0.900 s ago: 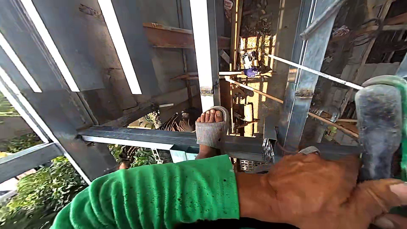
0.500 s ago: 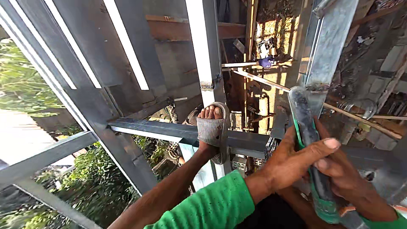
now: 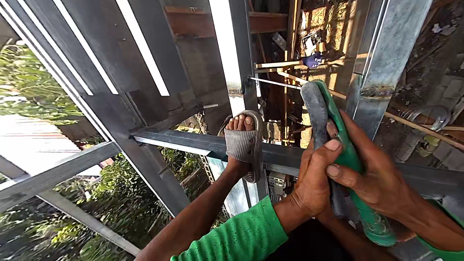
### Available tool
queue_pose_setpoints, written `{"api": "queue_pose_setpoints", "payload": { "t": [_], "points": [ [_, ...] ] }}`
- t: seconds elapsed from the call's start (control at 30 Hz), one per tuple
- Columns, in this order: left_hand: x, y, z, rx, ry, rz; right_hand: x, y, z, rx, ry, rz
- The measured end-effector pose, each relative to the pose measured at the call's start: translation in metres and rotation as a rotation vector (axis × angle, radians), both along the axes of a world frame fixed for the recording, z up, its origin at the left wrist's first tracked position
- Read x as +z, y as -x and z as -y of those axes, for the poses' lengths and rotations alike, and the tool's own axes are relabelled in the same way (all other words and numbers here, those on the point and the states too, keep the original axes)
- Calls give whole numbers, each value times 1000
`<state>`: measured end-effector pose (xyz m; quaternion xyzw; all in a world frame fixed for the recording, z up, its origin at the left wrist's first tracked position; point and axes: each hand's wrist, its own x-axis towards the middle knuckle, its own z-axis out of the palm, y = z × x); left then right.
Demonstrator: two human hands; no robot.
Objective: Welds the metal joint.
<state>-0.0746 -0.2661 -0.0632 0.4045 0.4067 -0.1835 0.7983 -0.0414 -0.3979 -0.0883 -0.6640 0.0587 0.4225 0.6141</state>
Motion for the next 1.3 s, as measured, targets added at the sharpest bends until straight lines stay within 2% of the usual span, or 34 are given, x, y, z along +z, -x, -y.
{"api": "queue_pose_setpoints", "payload": {
  "t": [0.47, 1.3],
  "points": [
    [-5, 8, -7, 70, 37, 63, -1, 3, -7, 55, 45, -3],
    [-1, 10, -7, 34, 20, 74, -1, 5, -5, 31, -15, -4]
  ]
}}
